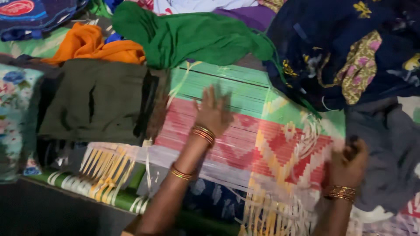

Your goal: The person folds a blue shirt and a pair of dark green pants on a bed covered in various textiles.

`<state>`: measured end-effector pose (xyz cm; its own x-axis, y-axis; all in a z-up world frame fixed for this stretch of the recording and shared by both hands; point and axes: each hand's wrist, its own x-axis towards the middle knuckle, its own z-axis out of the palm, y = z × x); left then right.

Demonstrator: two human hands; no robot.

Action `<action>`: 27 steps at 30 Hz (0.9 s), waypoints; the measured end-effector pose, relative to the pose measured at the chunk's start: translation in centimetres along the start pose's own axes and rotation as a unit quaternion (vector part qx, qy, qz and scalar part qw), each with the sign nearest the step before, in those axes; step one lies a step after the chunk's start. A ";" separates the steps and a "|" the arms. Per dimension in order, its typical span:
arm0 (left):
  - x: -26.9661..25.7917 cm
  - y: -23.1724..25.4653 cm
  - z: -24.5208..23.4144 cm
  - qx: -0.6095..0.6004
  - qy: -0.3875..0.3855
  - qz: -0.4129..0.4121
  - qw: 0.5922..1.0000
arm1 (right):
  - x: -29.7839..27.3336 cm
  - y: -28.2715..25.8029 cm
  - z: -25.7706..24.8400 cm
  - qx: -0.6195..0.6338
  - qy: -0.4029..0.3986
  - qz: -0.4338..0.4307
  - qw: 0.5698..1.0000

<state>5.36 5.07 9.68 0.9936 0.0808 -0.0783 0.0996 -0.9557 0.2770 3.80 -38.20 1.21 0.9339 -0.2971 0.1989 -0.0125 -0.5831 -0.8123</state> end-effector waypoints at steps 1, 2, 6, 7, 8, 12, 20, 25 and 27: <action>-0.2 1.2 1.6 -0.018 -0.049 -0.019 0.998 | 0.1 0.4 -0.6 -0.001 0.003 0.002 1.000; -0.6 2.0 3.0 -0.036 -0.098 -0.038 0.994 | 0.3 0.7 -1.4 -0.007 0.022 0.003 1.000; -2.7 2.9 6.4 -0.052 -0.108 -0.042 0.992 | 0.2 1.0 -1.5 -0.007 0.050 0.005 0.999; -3.5 2.8 6.8 -0.058 -0.052 -0.038 0.996 | 0.0 1.0 -1.3 -0.008 0.054 0.007 0.998; -3.7 2.6 7.0 -0.064 0.005 -0.034 0.997 | -0.3 0.9 -0.8 -0.099 0.029 -0.006 0.995; -3.5 2.3 7.4 -0.051 0.007 -0.020 0.998 | -0.7 0.9 0.4 -0.321 -0.013 -0.102 0.941; -3.2 2.5 7.2 -0.030 0.028 -0.023 0.999 | -1.1 1.3 1.2 -0.301 -0.006 -0.085 0.950; -3.2 2.5 7.1 -0.029 0.032 -0.025 0.999 | -1.1 1.5 2.1 -0.307 -0.002 -0.085 0.948; -3.1 2.6 7.1 -0.037 0.026 -0.031 0.999 | -1.2 1.3 2.3 -0.315 0.002 -0.098 0.944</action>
<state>2.13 0.34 3.89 0.9868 0.1549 -0.0476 0.1618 -0.9253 0.3431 3.49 -36.83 -1.32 0.9387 -0.1400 0.3150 -0.0519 -0.9607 -0.2726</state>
